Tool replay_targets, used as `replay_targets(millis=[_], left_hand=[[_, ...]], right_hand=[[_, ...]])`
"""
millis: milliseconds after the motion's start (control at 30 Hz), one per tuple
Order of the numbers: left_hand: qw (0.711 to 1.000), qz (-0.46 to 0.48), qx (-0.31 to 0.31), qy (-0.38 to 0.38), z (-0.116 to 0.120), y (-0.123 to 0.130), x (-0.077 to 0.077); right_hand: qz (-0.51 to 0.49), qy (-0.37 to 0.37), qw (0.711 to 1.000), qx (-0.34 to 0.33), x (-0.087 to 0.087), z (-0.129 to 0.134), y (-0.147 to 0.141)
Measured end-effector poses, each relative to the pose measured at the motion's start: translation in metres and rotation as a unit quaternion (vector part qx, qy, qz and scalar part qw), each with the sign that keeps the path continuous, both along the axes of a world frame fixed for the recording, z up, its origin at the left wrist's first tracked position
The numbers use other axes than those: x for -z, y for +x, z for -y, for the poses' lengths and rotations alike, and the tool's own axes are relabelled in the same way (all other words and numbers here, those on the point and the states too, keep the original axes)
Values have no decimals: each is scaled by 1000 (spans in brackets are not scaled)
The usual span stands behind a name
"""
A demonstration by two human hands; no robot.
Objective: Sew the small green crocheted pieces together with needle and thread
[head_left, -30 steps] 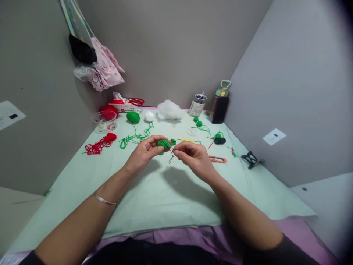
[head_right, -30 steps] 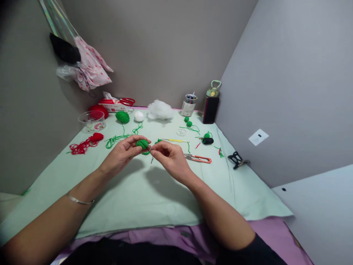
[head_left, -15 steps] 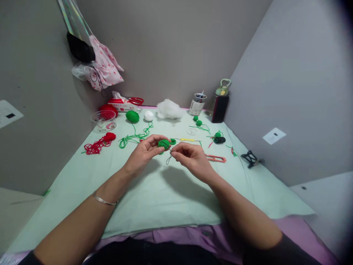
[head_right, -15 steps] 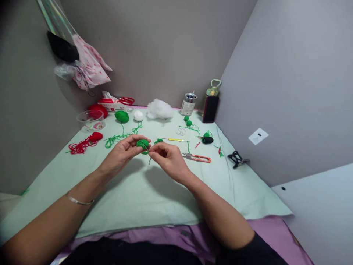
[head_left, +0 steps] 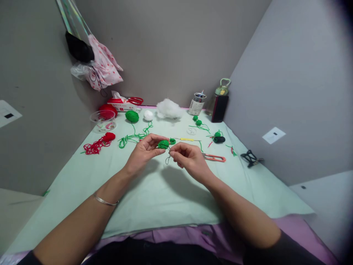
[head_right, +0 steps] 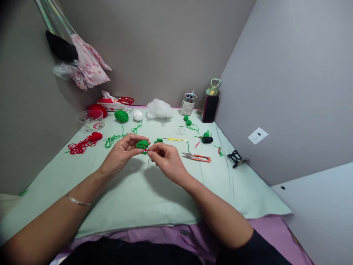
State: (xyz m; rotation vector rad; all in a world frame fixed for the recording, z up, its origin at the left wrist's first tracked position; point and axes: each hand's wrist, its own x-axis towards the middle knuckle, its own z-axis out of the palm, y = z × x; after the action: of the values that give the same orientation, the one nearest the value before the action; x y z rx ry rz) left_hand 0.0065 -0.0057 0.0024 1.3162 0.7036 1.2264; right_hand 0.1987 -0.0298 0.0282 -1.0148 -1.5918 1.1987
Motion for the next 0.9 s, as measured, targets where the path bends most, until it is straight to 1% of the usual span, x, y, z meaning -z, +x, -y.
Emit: replay_targets(millis=[133,200,333,400,467,767,833,900], left_hand=[[999,35,20,-27,2,2,-2],[998,47,32,-41,2,2,-3],[996,62,40,-55,2,2,-4],[995,65,38,-57,2,2,-4],[995,68,35,-58,2,2,-4],[994,75,37,-66,1,2,-3],[994,77,40,-71,2,2,-3],[993,78,40,-73,2,1,-4]], right_hand=[[-1,50,999,-7,7,-1,-1],[18,101,995,-6,10,-2,-1],[72,236,969,22,17,-5,0],[87,283,955,32,19,-7,0],[97,311,945,38,22,-8,-1],[105,347,930,56,26,-10,-1],[98,341,933,55,26,-10,-1],[85,321,942,47,24,-9,-2]])
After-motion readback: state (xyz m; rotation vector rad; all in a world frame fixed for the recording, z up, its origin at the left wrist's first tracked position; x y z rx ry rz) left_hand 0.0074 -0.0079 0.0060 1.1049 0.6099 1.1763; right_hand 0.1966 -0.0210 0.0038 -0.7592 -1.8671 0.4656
